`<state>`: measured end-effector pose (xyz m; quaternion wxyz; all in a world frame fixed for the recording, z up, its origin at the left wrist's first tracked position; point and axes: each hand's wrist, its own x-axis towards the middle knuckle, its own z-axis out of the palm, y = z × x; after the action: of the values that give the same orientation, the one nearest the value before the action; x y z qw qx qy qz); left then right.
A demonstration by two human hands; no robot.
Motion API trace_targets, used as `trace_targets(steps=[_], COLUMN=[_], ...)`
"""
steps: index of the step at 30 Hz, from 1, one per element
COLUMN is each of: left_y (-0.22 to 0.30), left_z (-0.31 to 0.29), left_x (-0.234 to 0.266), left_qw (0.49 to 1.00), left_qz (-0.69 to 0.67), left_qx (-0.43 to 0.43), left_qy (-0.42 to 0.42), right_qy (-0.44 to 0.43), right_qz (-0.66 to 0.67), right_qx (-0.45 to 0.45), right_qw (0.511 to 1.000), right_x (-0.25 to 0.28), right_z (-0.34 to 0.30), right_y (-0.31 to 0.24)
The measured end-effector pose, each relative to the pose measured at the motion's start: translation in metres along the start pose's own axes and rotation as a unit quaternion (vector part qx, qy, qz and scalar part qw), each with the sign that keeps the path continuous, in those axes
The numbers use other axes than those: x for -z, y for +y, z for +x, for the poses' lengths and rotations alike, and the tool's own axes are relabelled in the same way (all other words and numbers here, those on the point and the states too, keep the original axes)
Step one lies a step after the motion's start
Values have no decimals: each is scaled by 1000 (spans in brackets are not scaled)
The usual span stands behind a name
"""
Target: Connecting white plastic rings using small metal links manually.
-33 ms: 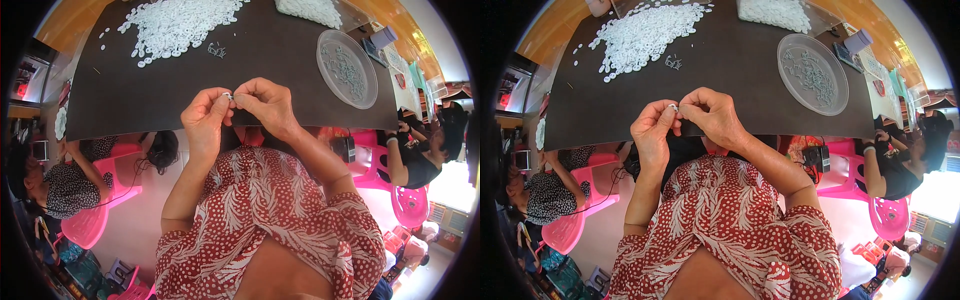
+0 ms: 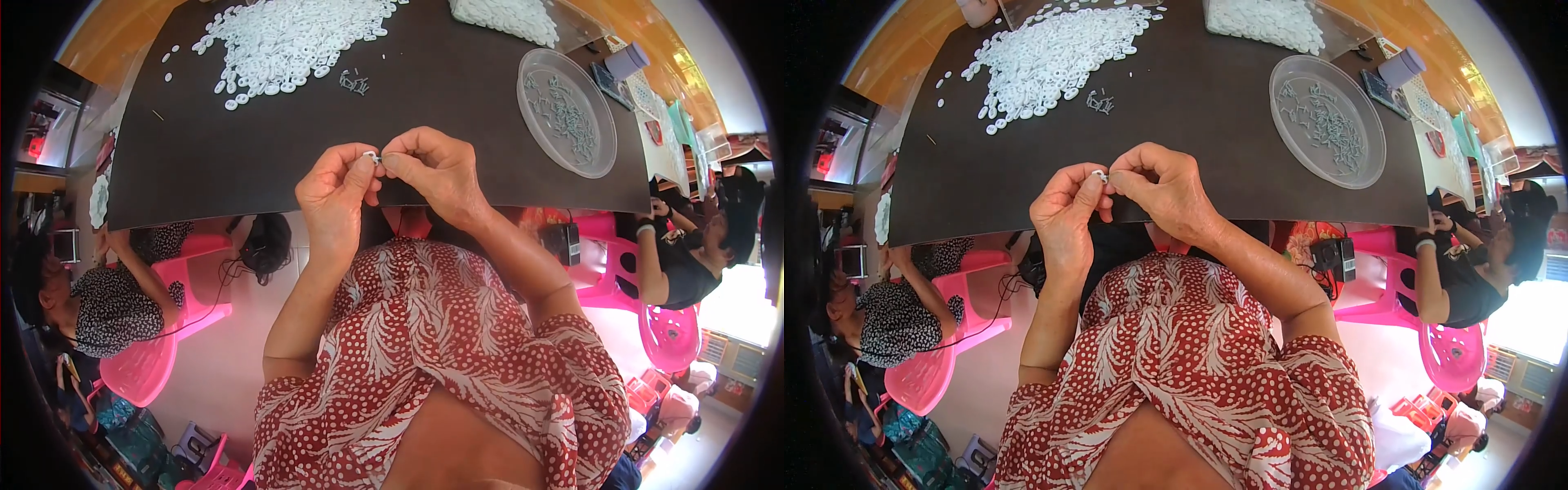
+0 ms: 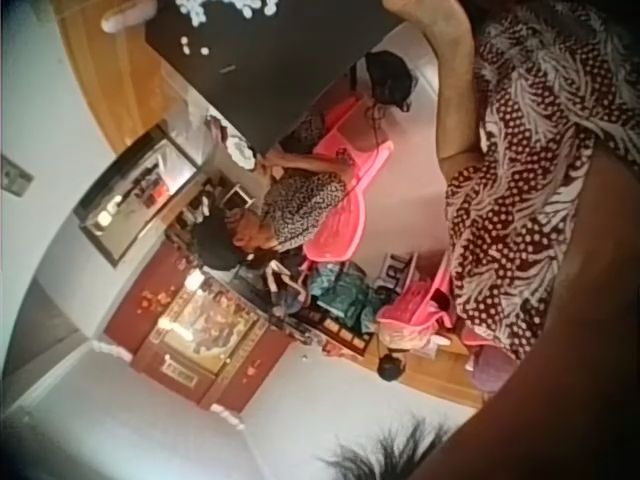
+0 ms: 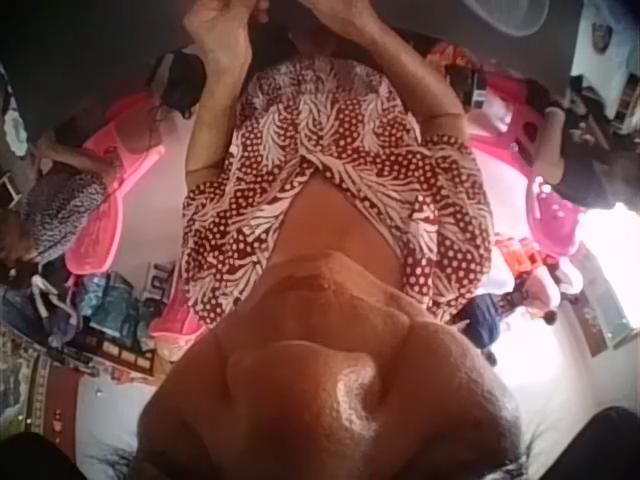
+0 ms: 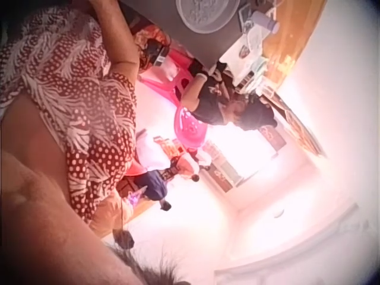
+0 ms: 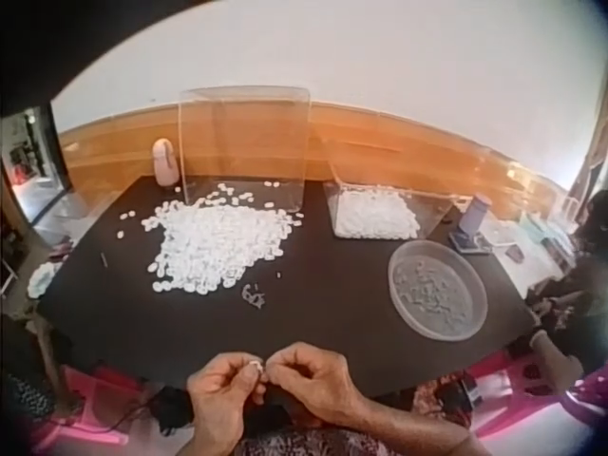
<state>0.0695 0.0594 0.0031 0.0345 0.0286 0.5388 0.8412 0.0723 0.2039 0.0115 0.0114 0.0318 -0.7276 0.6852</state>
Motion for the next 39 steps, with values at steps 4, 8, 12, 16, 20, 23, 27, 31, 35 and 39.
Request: trace_targets(steps=[4,8,12,16,20,23,27,31,35,39], left_y=[-1,-4,-5,-9,-14,-16,-12,-10,-8,-11], left_z=[-2,-5,-7,-10,-11,-10,-5,3,6,8], left_x=[-1,-1,-4,-5,-3,-2,-2,0,0,2], left_qw=[1000,999,997,996,995,996,997,998,997,997], left_qz=[13,32,61,71,75,65,47,-5,-20,-24], left_qx=[-9,-28,-36,-56,-58,-53,-40,-40,-34,-36], left_qy=[0,9,12,25,27,42,53,54,63,57], right_qy=[2,-23,-17,-14,-14,-21,-28,-22,-41,-44], right_qz=[3,-31,-25,-12,-28,-46,-65,-29,-30,-35], right_qx=[-6,-24,-27,-27,-24,-12,-5,37,-8,1], right_qw=[1000,999,999,999,999,999,998,999,999,998], right_x=[-1,0,-1,-4,-6,-7,-10,-11,-7,-7], right_z=[-1,-2,-2,-3,-4,-2,4,10,12,13], right_y=[1,-5,-2,0,4,5,0,0,-8,-5])
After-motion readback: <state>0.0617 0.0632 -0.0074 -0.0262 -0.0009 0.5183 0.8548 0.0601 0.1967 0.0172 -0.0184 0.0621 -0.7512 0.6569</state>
